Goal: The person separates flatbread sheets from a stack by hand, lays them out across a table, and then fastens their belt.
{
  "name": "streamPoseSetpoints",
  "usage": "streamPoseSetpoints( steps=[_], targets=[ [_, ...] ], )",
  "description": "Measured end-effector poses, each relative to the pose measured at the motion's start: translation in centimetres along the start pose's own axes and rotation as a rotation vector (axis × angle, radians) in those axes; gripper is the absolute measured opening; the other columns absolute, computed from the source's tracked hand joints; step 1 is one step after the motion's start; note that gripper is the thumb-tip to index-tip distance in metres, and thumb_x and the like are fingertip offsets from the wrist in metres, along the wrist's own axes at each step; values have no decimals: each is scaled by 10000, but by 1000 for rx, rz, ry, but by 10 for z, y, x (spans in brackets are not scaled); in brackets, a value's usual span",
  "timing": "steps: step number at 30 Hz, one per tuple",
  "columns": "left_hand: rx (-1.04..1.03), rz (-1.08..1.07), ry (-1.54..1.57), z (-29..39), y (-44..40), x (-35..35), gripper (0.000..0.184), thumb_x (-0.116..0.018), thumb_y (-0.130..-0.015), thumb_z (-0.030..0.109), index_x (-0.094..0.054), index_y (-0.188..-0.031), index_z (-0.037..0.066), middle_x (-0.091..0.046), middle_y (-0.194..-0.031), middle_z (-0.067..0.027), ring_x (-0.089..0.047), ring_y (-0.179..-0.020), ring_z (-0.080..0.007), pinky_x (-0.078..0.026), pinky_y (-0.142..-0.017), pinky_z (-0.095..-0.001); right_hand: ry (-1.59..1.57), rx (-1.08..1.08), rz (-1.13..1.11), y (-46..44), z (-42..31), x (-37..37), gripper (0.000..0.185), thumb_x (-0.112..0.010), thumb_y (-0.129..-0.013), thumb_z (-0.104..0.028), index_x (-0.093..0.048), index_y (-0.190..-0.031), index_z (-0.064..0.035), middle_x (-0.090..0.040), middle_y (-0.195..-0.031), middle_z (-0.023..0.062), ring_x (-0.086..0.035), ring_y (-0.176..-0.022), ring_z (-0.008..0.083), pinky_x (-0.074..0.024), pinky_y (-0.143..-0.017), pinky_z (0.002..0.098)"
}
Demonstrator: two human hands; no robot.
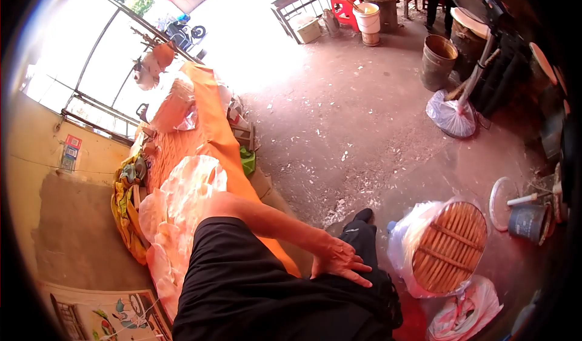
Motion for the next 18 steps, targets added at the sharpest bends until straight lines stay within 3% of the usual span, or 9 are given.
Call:
streamPoseSetpoints(
  steps=[9, 18],
  targets=[
    [44, 1, 63, -44, 92, 31, 1553, -910, -345, 508, -10, -1551, 123, -269, -1482, -339, -476, -1223, -460, -451, -947, -457, 60, -140, -17, -44, -16, 8, 445, -453, -997, -277, -469, -1347, -4, -567, -1249, 238, -552, -1124, 421, -455, -965, 467],
    [72, 14, 91, -55, 118, 41, 1566, -914, -340, 511, 2, -1550, 124, -249, -1498, -331, -449, -1261, -463, -424, -992, -458, 83, -164, -17, -61, -29, 14, 451, -460, -994, -288, -474, -1343, -4, -567, -1247, 241, -557, -1119, 420, -462, -957, 470]
  ],
)
Point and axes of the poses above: each hand's wrist, its own y-axis away from the middle knuckle, its own x-axis out of the back of the hand, z = x × y, the point moved 3 cm from there along -y, towards the middle knuckle
